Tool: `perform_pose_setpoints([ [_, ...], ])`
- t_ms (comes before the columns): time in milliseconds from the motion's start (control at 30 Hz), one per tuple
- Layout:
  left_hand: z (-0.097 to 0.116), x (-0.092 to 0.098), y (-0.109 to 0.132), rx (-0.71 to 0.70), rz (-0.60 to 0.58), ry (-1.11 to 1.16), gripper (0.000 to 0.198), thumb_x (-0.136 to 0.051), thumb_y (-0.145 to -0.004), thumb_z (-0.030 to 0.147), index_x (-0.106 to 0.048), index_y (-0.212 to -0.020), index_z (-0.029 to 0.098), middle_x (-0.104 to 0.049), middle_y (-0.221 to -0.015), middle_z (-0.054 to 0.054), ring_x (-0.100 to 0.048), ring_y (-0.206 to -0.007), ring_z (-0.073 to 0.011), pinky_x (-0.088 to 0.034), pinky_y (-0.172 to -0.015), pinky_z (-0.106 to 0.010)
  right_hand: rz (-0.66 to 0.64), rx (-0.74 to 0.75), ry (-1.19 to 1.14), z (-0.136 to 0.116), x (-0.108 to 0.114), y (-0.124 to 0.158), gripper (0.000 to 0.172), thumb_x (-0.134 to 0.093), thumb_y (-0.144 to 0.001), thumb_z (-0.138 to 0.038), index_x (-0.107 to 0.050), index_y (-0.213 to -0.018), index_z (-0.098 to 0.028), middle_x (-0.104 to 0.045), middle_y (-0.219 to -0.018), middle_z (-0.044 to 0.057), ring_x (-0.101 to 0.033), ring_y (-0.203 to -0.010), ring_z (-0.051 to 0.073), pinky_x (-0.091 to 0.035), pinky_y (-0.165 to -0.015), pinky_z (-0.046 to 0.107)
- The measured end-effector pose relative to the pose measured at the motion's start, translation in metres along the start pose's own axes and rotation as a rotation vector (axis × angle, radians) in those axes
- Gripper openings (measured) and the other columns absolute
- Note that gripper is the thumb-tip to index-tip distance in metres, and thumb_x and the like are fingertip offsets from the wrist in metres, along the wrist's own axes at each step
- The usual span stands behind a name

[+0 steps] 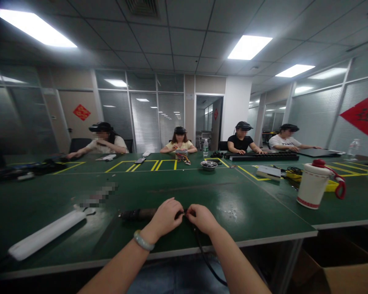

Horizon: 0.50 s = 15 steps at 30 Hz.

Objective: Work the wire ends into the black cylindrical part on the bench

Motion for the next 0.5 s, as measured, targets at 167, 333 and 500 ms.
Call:
perform_pose_setpoints([
  [167,-0.0017,-0.0027,0.0007,-0.002,0.013,-0.014,0.009,-0.056,-0.080,0.016,-0.062,-0.084,0.021,-0.064,-0.086,-0.001,-0.058,-0.088,-0.0164,-0.035,-0.106,-0.039,-0.018,-0.007,0.011,0.0027,-0.0026,-0.0013,0.012,-0.057,-0.081,-0.027,-0.066,-0.084,-0.020,-0.066,-0.075,0.000,-0.054,-0.067,0.012,-0.034,-0.060,0.022],
  [333,-0.0002,-0.0030,0.0011,-0.010,0.007,-0.020,0.009,-0.057,-0.078,0.017,-0.062,-0.084,0.021,-0.063,-0.086,-0.001,-0.057,-0.088,-0.0168,-0.034,-0.107,-0.039,-0.003,-0.001,0.003,0.0008,0.0002,-0.0004,0.010,-0.058,-0.080,-0.027,-0.066,-0.082,-0.021,-0.066,-0.075,-0.001,-0.054,-0.068,0.012,-0.034,-0.059,0.021],
  [500,-0.0003,-0.0012,0.0006,-0.002,0.000,-0.006,0.008,-0.058,-0.078,0.017,-0.061,-0.084,0.022,-0.063,-0.087,0.000,-0.057,-0.089,-0.0167,-0.033,-0.107,-0.039,-0.006,0.010,-0.002,-0.0036,0.0031,0.0007,0.011,-0.058,-0.081,-0.028,-0.067,-0.082,-0.021,-0.066,-0.076,-0.002,-0.055,-0.068,0.012,-0.034,-0.060,0.022],
])
Point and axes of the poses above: each hand's wrist, its own y-axis away from the middle knuckle, its own x-axis out of the back of the hand, z = x × y, the point moved 9 cm from there along -y, towards the middle knuckle
